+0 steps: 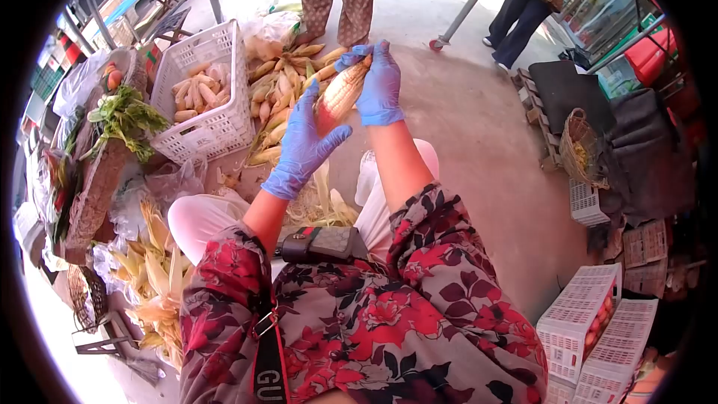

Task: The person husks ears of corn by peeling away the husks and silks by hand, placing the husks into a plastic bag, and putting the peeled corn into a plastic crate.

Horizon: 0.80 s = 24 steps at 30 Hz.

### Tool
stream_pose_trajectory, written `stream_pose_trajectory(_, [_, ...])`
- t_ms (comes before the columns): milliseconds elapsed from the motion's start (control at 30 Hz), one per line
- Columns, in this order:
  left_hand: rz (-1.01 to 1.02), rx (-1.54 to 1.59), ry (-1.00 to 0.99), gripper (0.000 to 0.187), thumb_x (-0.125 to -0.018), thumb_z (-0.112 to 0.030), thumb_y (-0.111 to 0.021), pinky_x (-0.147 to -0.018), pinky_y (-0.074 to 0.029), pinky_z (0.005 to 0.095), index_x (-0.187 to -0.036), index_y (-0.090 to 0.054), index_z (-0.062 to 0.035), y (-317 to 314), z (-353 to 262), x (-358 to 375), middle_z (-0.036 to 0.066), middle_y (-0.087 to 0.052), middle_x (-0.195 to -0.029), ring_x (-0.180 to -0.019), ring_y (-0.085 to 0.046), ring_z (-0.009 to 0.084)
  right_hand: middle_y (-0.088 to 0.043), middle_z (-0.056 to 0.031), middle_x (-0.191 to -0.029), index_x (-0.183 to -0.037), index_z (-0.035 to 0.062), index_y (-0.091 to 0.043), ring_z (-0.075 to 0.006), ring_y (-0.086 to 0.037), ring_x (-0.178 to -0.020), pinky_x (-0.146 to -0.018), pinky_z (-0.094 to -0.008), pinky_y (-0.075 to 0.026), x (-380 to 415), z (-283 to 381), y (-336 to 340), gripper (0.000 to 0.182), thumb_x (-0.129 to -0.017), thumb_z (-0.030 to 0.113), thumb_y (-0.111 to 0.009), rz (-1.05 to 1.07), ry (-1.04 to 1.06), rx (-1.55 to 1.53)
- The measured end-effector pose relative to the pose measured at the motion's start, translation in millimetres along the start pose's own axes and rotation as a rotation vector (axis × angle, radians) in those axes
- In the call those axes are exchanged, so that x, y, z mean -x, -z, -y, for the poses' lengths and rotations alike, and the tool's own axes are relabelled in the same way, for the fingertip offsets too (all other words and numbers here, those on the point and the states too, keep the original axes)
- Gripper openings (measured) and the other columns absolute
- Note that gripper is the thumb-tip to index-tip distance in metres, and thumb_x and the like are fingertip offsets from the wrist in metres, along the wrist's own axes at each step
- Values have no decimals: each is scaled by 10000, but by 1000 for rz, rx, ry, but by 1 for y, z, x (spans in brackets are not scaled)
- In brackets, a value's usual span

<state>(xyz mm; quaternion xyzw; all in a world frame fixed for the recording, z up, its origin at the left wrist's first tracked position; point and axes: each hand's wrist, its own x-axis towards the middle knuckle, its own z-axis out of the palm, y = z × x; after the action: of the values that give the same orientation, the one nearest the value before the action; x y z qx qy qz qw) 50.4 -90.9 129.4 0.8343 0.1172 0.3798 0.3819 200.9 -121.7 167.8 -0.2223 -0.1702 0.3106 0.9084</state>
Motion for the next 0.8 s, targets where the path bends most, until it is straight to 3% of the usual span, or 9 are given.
stream_pose_trajectory(33, [0,4,89,835,-742,-371,-708,-1025,-282,350,-1340,-269,11,-6,6,2,173,-390,-1310,-1234,-363,221,-522,-68,-611,-706,70,-495,-200,-526,-547,-587,-361,-490,0,-8,-1,379,-956,329,-375,38,-96,-242])
stream_pose_trajectory(100, [-97,528,90,831,-730,-295,-737,-947,-379,328,-1327,-249,13,-19,14,8,151,-442,-1257,-1147,-458,227,-405,4,-553,-649,121,-439,-172,-447,-497,-596,-386,-483,15,-11,-22,338,-949,270,-387,-317,-109,-244])
stream_pose_trajectory(167, [-119,835,239,800,-718,-207,-758,-936,-387,308,-1315,-260,-18,-26,10,18,102,-449,-1246,-1124,-454,186,-358,19,-508,-599,146,-399,-137,-385,-440,-543,-365,-462,11,-25,-1,303,-900,167,-424,-426,-156,-278])
stream_pose_trajectory(200, [-131,906,382,749,-730,-209,-748,-925,-390,297,-1297,-292,-34,-26,7,24,89,-453,-1240,-1104,-459,172,-302,24,-471,-573,161,-373,-117,-309,-404,-467,-329,-384,12,-29,9,279,-838,117,-449,-316,-235,-631])
stream_pose_trajectory(300, [-246,1215,592,503,-830,-260,-638,-880,-415,282,-1222,-421,-32,-23,18,27,68,-534,-1137,-1021,-518,152,-267,-2,-472,-552,131,-351,-139,-280,-425,-504,-315,-342,22,-48,19,295,-833,151,-438,-154,-260,-628])
stream_pose_trajectory(333, [-268,1221,577,492,-846,-293,-606,-902,-410,302,-1220,-436,-22,-18,19,25,81,-545,-1137,-1026,-528,170,-239,17,-468,-568,141,-367,-128,-251,-421,-482,-300,-294,39,-43,-10,278,-837,170,-430,-304,-260,-482])
stream_pose_trajectory(633, [-609,1421,769,613,-744,-513,-651,-741,-512,355,-1105,-482,-47,55,87,-4,95,-586,-955,-824,-581,213,-219,36,-475,-619,143,-383,-117,-202,-401,-489,-284,-264,123,-29,8,441,-965,393,-273,21,-528,-24])
stream_pose_trajectory(767, [-583,1516,795,620,-743,-548,-632,-739,-516,338,-1101,-476,-67,52,107,2,82,-577,-972,-816,-577,202,-246,30,-482,-683,100,-454,-111,-233,-418,-486,-287,-285,136,-28,2,403,-965,353,-316,-30,-500,176])
stream_pose_trajectory(800, [-612,1488,793,632,-744,-562,-622,-746,-511,324,-1111,-479,-67,50,95,2,73,-575,-978,-822,-574,197,-395,5,-557,-806,56,-515,-120,-374,-479,-550,-334,-389,122,-24,27,346,-925,374,-450,100,-568,203])
